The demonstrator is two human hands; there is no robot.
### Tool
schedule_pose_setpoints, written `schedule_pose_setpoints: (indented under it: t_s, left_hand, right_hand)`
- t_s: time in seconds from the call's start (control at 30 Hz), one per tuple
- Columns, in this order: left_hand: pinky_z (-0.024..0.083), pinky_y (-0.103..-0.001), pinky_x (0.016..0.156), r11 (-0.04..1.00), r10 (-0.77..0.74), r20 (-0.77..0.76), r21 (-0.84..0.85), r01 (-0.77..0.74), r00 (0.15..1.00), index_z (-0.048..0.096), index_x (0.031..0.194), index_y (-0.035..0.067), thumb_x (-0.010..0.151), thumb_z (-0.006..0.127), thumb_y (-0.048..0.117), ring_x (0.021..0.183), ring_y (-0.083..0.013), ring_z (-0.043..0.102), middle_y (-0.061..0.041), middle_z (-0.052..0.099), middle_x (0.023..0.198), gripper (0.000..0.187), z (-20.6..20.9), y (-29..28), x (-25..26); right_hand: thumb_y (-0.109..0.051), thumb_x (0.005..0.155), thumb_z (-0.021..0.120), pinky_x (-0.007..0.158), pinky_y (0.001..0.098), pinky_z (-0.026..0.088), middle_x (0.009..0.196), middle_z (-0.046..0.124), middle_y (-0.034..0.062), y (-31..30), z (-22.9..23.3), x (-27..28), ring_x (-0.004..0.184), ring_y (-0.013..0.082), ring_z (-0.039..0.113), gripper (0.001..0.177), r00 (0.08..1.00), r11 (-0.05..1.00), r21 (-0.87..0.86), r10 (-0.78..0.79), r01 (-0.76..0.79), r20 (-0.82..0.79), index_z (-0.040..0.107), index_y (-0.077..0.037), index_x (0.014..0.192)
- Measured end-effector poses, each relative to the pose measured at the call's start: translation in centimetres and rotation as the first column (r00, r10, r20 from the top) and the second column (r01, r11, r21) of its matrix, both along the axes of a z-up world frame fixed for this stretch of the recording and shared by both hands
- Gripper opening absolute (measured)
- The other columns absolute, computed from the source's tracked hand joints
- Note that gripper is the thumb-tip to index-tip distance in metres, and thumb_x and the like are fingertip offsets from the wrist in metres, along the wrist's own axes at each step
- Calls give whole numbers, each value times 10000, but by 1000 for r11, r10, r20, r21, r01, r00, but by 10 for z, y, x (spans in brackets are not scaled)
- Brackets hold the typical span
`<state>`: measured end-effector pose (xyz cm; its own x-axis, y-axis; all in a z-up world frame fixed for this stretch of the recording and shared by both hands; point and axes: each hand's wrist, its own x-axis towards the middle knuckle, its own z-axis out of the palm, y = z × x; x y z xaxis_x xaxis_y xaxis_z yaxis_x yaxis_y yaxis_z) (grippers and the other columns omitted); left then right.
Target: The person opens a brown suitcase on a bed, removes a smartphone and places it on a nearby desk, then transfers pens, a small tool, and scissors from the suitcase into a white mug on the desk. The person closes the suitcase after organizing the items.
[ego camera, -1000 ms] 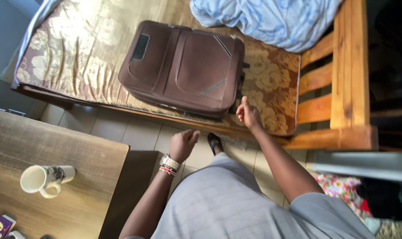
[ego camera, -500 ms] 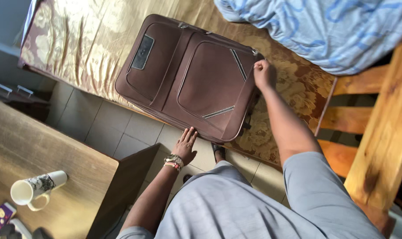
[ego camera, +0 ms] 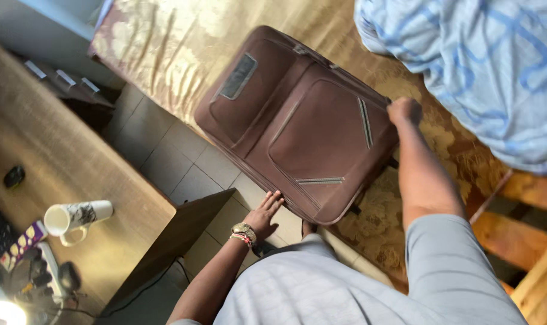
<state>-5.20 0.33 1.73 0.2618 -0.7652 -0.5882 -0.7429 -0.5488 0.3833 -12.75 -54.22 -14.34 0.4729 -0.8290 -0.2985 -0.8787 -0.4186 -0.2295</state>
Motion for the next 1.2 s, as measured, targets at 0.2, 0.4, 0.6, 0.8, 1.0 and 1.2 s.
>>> schedule_pose_setpoints:
  t_s: [0.2,0.4,0.6,0.8,1.0,1.2]
  left_hand:
    - [398,-431,1164,998,36,-33,43,-34,999,247,1631,178,881,712,220,1609,-252,31,-26,60,1744,883,-11,11,-3]
    - [348,-435,1199,999,30,-48,47,-28,998,229,1641,183,873,696,192,1609,-212,-14,17,14,1758,899,-26,16,-2]
    - [210,-471,1263,999,37,-17,-8,-38,999,255,1655,211,873,642,164,1615,-197,-1,33,24,1767,874,-41,19,-9]
    - [196,-494,1239,998,35,-34,61,-33,999,228,1639,219,895,587,174,1600,-194,-8,39,14,1749,827,-50,12,-6]
    - [243,-457,1234,998,7,-29,66,-5,1000,222,1641,219,885,584,177,1605,-182,5,41,20,1754,840,-57,14,-5]
    - [371,-447,1157,996,-13,34,94,9,999,211,1634,251,929,559,255,1596,-159,44,65,24,1749,786,-61,14,-5]
  right_hand:
    - [-511,927,725,883,511,583,1173,748,228,13,51,36,1075,415,720,458,987,990,-26,136,-138,-88,814,-82,1057]
    - [-456,895,778,901,491,575,1108,766,208,42,105,113,1033,442,724,336,971,965,-126,238,-231,40,841,-148,1013]
    - [-319,898,735,889,499,582,1079,768,213,86,123,199,991,434,730,249,964,980,-84,191,-178,182,832,-105,978]
    - [-248,876,741,821,506,611,1006,788,241,59,90,235,951,402,765,262,969,974,168,111,-150,220,795,0,936]
    - [-125,850,840,591,332,589,886,755,159,51,71,230,717,204,740,256,715,731,634,-583,253,386,701,75,930]
    - [-137,897,819,498,266,545,823,719,131,49,68,205,604,139,682,242,775,758,611,-521,229,356,676,58,886]
